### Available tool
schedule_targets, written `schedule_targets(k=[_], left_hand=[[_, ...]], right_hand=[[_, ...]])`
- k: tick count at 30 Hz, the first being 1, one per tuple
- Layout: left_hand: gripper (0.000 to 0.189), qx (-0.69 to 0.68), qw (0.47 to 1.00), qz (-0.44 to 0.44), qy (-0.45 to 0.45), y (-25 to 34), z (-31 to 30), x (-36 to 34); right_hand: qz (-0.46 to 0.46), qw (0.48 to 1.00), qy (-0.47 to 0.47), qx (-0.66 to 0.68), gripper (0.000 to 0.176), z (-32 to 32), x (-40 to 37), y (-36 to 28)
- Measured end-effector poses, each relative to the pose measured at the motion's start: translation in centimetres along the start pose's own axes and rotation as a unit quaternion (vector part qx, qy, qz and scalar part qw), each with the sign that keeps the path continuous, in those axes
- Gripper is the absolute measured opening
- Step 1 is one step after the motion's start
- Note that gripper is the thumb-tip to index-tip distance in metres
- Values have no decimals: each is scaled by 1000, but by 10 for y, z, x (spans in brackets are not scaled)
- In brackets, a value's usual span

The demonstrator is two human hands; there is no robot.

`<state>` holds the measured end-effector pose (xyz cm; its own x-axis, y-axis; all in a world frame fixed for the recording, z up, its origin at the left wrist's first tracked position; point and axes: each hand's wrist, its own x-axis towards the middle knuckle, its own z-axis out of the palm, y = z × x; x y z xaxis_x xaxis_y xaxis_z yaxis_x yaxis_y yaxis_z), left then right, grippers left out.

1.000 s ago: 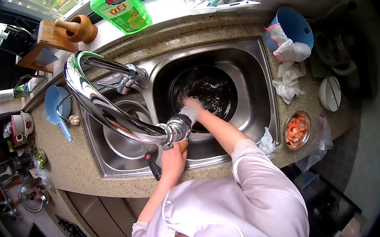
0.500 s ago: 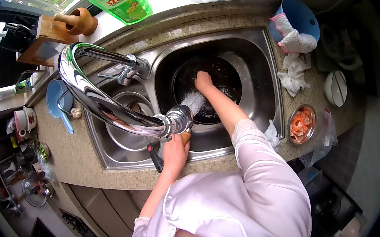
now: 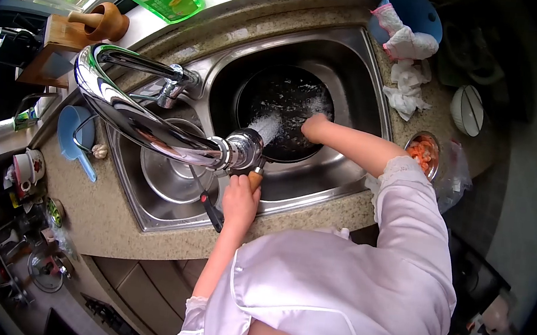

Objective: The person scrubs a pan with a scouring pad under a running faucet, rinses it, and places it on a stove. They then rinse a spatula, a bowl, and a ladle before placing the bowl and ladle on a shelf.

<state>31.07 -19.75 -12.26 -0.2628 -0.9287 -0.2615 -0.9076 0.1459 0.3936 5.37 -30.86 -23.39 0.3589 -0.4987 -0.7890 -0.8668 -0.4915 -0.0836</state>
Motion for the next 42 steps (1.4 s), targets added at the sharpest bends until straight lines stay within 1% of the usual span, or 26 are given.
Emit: schedule_targets(k=[2,4,6,7,8,10,11,12,15,19,21,22,23,24,25,26,28,29,30,32,34,36,37,39,40,42], left_hand=[[32,18,1000,-4,-5,3,-3,1],[31,19,1000,-19,-13,2,-2,2],[30,18,999,-30,-27,3,-1,2],[30,21,999,-29,-29,3,-1,3],[30,23,999,-29,-31,3,0,3],[30,21,999,-26,-27,1,1,1],[30,18,999,-17,-21,1,1,4],[30,17,1000,-11,-16,0,1,6],[31,2,999,-24,-41,-4,-3,8],[31,-52,985,-36,-158,-6,-21,20],[29,-133,958,-66,-245,-9,-27,26],[29,-132,959,-61,-242,-13,-23,28],[31,-363,866,-175,-296,-19,-16,27],[33,-565,705,-274,-330,-25,-10,26],[36,-701,536,-327,-338,-31,-6,22],[36,-700,539,-321,-340,-21,-4,19],[37,-882,334,-259,-207,15,-4,7],[32,-841,302,-405,-191,33,-27,9],[32,-842,304,-402,-193,28,-21,8],[26,-879,106,-269,-380,18,-9,5],[22,-874,113,-276,-385,23,-8,7],[18,-844,171,-308,-404,26,-16,11],[18,-844,173,-306,-405,28,-20,13],[14,-785,329,-325,-412,32,-28,15],[14,-783,334,-325,-412,35,-34,16],[20,-708,478,-318,-412,46,-44,19]], right_hand=[[98,991,92,4,20,8,25,25],[126,977,157,67,19,1,48,34],[187,937,266,130,19,4,80,10],[175,913,322,178,20,2,87,-7],[181,879,328,294,21,-15,80,-27],[54,915,291,275,20,-20,81,-50],[40,892,255,370,20,13,117,-61],[-89,905,269,318,22,44,134,-64],[-108,962,41,245,25,5,40,-49],[-74,988,-35,129,34,10,25,-24],[-157,976,-127,87,44,-2,32,-23],[-152,977,-122,86,44,-5,33,-23],[-181,969,-122,118,47,-28,13,-27],[-209,959,-122,150,50,-50,-9,-29],[-145,942,-150,263,51,-65,-26,-29],[-141,943,-145,263,51,-66,-23,-27],[-103,873,-180,441,47,-58,-10,-24],[-106,876,-166,440,46,-58,-11,-24],[-104,877,-163,440,46,-59,-12,-23],[-134,873,-171,437,44,-61,-12,-24],[-145,876,-148,436,44,-57,-17,-23],[-154,878,-123,437,44,-52,-25,-18],[-132,868,-93,469,43,-50,-28,-17],[-113,856,-59,501,42,-51,-38,-22],[-110,853,-42,509,43,-52,-42,-24],[-107,848,-20,519,45,-49,-46,-28]])
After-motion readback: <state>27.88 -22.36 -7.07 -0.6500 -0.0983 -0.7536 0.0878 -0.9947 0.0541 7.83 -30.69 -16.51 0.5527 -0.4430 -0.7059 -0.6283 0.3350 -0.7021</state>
